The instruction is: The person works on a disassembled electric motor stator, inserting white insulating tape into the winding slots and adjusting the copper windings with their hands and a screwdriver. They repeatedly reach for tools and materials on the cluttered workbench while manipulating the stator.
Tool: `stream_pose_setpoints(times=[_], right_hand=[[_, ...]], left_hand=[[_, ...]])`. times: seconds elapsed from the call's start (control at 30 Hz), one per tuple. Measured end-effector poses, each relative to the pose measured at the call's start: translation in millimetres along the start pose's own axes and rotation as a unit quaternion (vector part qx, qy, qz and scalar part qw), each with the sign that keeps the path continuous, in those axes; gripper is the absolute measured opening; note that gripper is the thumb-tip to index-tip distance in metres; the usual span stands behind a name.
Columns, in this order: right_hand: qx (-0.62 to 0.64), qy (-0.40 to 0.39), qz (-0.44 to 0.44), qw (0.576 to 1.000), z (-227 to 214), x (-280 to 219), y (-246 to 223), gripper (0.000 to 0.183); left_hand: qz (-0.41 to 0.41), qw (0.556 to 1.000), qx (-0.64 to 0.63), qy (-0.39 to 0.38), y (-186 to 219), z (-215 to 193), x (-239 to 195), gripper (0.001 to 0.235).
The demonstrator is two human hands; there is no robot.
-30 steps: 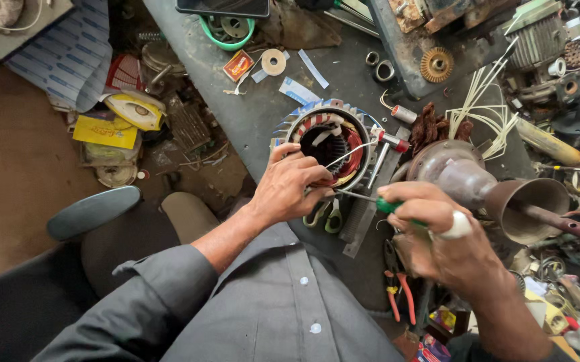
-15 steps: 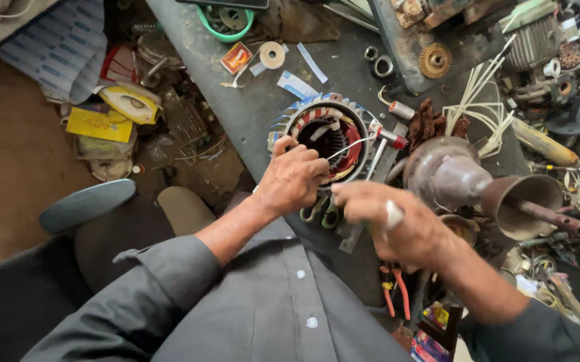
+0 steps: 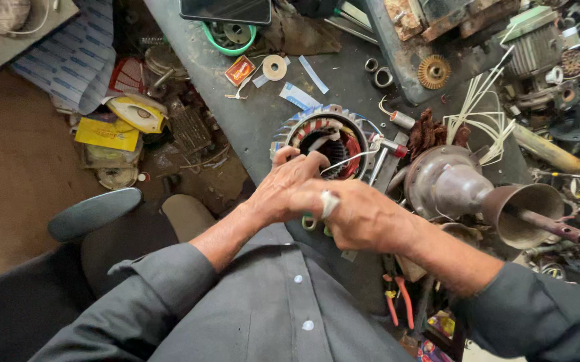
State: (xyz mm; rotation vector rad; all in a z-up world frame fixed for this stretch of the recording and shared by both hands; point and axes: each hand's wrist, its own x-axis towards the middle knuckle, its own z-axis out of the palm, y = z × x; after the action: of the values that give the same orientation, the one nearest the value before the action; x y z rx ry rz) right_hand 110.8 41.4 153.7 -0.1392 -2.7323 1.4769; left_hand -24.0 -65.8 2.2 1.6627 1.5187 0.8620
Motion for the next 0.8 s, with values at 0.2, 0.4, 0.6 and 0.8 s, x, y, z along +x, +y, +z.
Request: stream_pose_setpoints(times=[0.2, 0.4, 0.6, 0.8], right_hand=[[0.030, 0.005, 0.039, 0.999, 7.7, -9.6, 16.1, 0.045], [-0.087, -0.135, 0.235, 0.959, 16.1, -16.4, 26.4, 0.020], [0.073, 0.109, 0.052, 0.990, 1.9, -22.5, 21.3, 0.031], [0.000, 0.081, -0.048, 0.996, 9.9, -2.4, 25.2, 0.046]], left_hand=[[0.182, 0.976, -0.018, 0.116, 7.8, -6.6, 2.7, 0.051], [0.156, 0.982, 0.065, 0.088, 3.4, 7.1, -4.4, 0.041], [0.078, 0.995, -0.018, 0.060, 0.0, 9.4, -3.8, 0.037], [0.142, 0.986, 0.052, 0.066, -8.0, 13.4, -5.3, 0.045]])
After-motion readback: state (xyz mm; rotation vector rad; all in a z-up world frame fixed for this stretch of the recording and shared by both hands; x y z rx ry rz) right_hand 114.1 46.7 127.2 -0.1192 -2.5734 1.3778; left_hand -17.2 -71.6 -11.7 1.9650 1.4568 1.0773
